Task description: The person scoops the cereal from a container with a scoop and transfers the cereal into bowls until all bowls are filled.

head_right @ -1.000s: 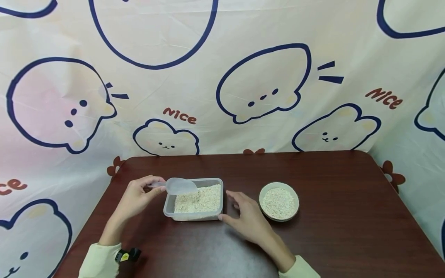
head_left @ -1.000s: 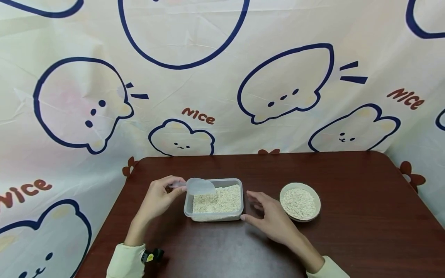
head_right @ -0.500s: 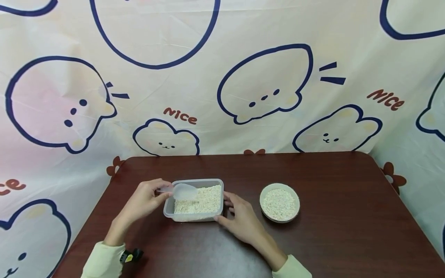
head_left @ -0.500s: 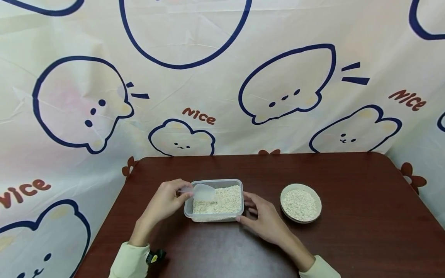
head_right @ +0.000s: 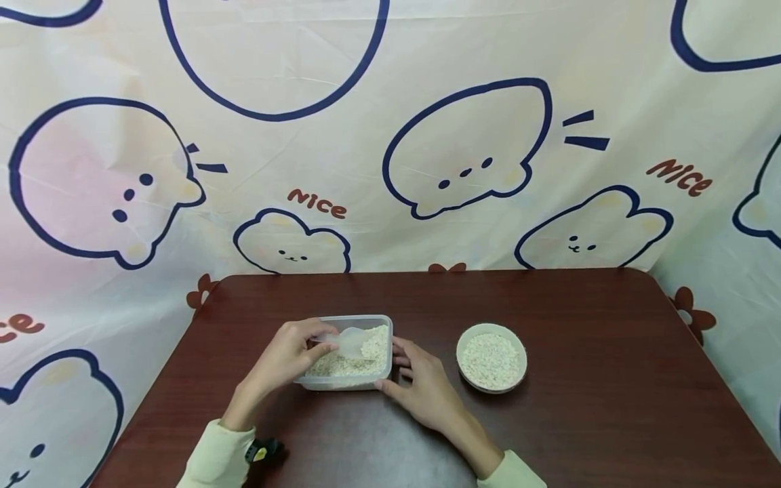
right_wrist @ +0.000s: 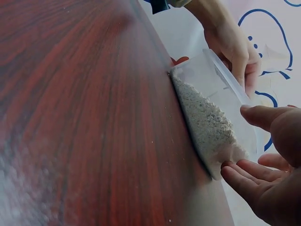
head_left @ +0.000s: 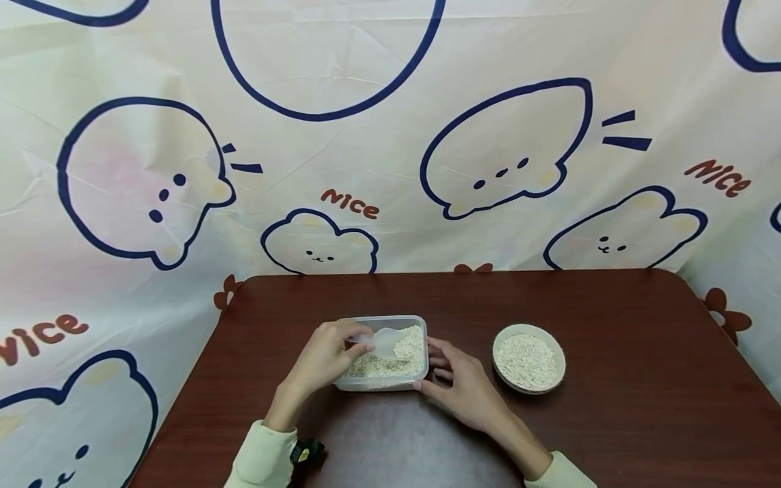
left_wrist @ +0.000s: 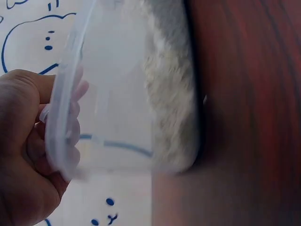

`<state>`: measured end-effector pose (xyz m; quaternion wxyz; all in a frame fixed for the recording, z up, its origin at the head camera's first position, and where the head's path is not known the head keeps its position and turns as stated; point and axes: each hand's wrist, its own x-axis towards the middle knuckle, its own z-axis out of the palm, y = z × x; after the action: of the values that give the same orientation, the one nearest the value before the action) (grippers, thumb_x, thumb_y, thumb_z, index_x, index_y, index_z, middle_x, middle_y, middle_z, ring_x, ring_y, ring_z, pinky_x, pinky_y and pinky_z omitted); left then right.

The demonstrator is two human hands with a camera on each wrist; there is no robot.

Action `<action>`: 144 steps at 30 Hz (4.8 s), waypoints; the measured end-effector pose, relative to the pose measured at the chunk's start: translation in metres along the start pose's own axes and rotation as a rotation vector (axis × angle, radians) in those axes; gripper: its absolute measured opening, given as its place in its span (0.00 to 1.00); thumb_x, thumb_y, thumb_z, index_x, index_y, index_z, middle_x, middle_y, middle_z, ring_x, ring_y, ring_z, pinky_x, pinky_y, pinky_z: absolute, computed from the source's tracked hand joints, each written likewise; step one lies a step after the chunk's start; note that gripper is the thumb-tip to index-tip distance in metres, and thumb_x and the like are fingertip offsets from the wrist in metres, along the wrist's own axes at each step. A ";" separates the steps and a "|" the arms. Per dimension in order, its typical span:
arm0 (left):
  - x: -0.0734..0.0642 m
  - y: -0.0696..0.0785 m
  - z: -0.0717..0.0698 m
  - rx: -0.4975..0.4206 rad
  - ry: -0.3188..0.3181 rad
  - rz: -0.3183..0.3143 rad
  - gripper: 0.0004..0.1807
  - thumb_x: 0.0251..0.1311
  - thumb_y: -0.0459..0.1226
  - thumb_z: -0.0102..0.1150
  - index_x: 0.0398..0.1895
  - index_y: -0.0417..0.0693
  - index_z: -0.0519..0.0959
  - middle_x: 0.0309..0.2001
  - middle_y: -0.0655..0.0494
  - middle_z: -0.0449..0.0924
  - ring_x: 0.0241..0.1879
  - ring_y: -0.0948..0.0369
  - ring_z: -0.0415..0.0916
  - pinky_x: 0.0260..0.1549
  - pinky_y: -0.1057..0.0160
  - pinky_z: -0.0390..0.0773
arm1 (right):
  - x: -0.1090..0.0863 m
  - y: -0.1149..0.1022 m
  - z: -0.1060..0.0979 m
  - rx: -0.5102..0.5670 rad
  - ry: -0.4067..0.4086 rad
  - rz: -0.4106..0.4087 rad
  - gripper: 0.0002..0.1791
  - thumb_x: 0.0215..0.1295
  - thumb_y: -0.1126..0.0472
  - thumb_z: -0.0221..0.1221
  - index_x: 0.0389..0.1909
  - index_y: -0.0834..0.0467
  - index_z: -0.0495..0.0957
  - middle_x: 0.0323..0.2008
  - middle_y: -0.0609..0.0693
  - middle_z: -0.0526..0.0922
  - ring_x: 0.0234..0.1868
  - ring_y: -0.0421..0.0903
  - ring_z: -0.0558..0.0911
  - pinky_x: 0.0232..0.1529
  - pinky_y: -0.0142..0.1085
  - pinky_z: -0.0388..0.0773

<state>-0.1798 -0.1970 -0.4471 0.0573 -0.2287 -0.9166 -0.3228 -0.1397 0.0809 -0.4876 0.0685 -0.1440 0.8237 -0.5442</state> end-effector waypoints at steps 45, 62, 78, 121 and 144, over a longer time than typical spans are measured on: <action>-0.025 -0.015 -0.014 -0.273 0.220 -0.001 0.07 0.65 0.32 0.74 0.42 0.51 0.90 0.31 0.59 0.84 0.27 0.67 0.73 0.26 0.65 0.76 | -0.003 -0.004 -0.004 -0.011 -0.006 -0.025 0.38 0.68 0.55 0.74 0.75 0.56 0.72 0.63 0.57 0.85 0.64 0.54 0.86 0.61 0.42 0.85; -0.022 -0.011 -0.023 -0.290 0.271 0.031 0.09 0.63 0.29 0.74 0.43 0.49 0.89 0.32 0.57 0.85 0.27 0.67 0.75 0.27 0.67 0.76 | -0.007 -0.008 -0.013 -0.015 -0.013 -0.065 0.38 0.69 0.54 0.74 0.75 0.59 0.71 0.64 0.57 0.85 0.65 0.55 0.85 0.61 0.43 0.84; -0.003 0.011 -0.009 -0.357 0.245 0.058 0.08 0.63 0.30 0.75 0.42 0.50 0.89 0.32 0.57 0.84 0.29 0.66 0.74 0.29 0.65 0.76 | -0.019 -0.013 -0.030 -0.016 0.022 -0.045 0.38 0.67 0.57 0.75 0.75 0.58 0.72 0.65 0.60 0.84 0.65 0.55 0.85 0.62 0.37 0.84; 0.070 0.085 0.055 -0.409 0.054 0.166 0.03 0.68 0.34 0.73 0.42 0.50 0.90 0.31 0.58 0.82 0.28 0.66 0.71 0.29 0.67 0.73 | -0.087 0.015 -0.137 -0.277 0.400 -0.143 0.31 0.65 0.65 0.75 0.68 0.58 0.79 0.60 0.58 0.85 0.54 0.18 0.82 0.49 0.19 0.81; 0.089 0.106 0.073 -0.272 -0.073 0.233 0.05 0.68 0.35 0.72 0.44 0.46 0.90 0.39 0.56 0.89 0.33 0.67 0.77 0.32 0.71 0.77 | -0.094 0.049 -0.150 -0.309 0.288 0.124 0.43 0.62 0.50 0.78 0.74 0.61 0.73 0.66 0.67 0.82 0.55 0.57 0.90 0.46 0.24 0.85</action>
<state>-0.2077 -0.0450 -0.4224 0.0295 -0.3505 -0.8334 -0.4264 -0.0983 0.2593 -0.4766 -0.0395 -0.0224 0.9059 -0.4211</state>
